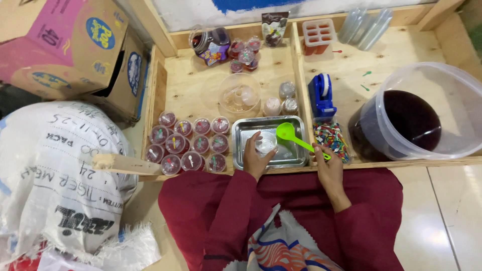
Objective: The person scoops a red liquid from a large container into a small cup with a spoon, and then applies a plastic seal to the cup by hand using a wooden paddle.
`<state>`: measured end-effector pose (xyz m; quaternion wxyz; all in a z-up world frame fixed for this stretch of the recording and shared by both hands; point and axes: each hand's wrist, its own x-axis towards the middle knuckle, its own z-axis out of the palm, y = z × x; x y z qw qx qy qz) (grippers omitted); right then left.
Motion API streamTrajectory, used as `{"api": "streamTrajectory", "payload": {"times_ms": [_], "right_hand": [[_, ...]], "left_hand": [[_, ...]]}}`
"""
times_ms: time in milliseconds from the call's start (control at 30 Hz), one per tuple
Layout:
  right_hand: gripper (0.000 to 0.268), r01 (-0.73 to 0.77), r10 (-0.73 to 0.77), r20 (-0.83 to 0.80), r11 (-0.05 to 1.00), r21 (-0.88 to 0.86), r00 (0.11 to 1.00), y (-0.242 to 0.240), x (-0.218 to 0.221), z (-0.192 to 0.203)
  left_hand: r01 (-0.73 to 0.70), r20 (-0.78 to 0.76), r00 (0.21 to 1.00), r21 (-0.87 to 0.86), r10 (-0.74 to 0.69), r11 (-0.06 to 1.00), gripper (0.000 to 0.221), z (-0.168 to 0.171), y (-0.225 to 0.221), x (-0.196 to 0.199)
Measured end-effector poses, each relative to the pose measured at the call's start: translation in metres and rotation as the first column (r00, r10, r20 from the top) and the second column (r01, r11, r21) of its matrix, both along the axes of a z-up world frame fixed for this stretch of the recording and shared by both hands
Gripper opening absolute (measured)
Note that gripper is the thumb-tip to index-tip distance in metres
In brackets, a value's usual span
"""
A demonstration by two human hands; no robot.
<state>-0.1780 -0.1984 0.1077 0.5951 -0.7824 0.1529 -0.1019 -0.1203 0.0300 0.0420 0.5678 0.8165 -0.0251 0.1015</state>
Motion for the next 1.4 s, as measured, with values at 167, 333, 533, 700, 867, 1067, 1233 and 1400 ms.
{"api": "streamTrajectory", "payload": {"times_ms": [167, 333, 533, 700, 867, 1067, 1233, 1400], "right_hand": [[0.025, 0.072, -0.074, 0.094, 0.997, 0.023, 0.993, -0.028, -0.025, 0.069], [0.029, 0.195, -0.178, 0.179, 0.977, -0.081, 0.967, -0.079, -0.051, 0.168], [0.032, 0.272, -0.102, 0.328, 0.804, -0.528, 0.939, -0.191, -0.046, 0.156], [0.023, 0.153, 0.167, 0.213, 0.313, -0.937, 0.963, -0.260, -0.002, 0.109], [0.031, -0.043, 0.155, -0.037, 0.033, -0.999, 0.987, -0.288, 0.045, 0.079], [0.031, -0.226, 0.040, -0.237, -0.182, -0.957, 0.971, -0.292, 0.076, 0.067], [0.031, -0.386, -0.032, -0.393, -0.266, -0.883, 0.919, -0.320, 0.082, 0.023], [0.047, -0.650, -0.043, -0.657, 0.106, -0.752, 0.753, -0.308, 0.074, 0.047]], "left_hand": [[-0.022, -0.022, 1.000, -0.024, 0.021, 0.999, 0.086, -0.004, 0.002, 0.001], [-0.034, -0.038, 0.999, -0.015, 0.034, 0.999, 0.088, 0.008, 0.000, 0.001], [0.004, -0.153, 0.988, -0.025, -0.008, 1.000, 0.079, 0.043, -0.036, 0.009], [0.332, -0.009, 0.943, -0.001, -0.332, 0.943, 0.078, 0.112, -0.111, 0.019], [0.615, 0.193, 0.720, 0.271, -0.667, 0.741, 0.084, 0.159, -0.192, 0.021], [0.638, 0.292, 0.626, 0.342, -0.723, 0.690, 0.088, 0.123, -0.247, 0.015], [0.631, 0.296, 0.628, 0.348, -0.720, 0.693, 0.084, 0.118, -0.246, 0.017], [0.649, 0.329, 0.631, 0.271, -0.702, 0.711, 0.083, 0.117, -0.247, 0.016]]}}
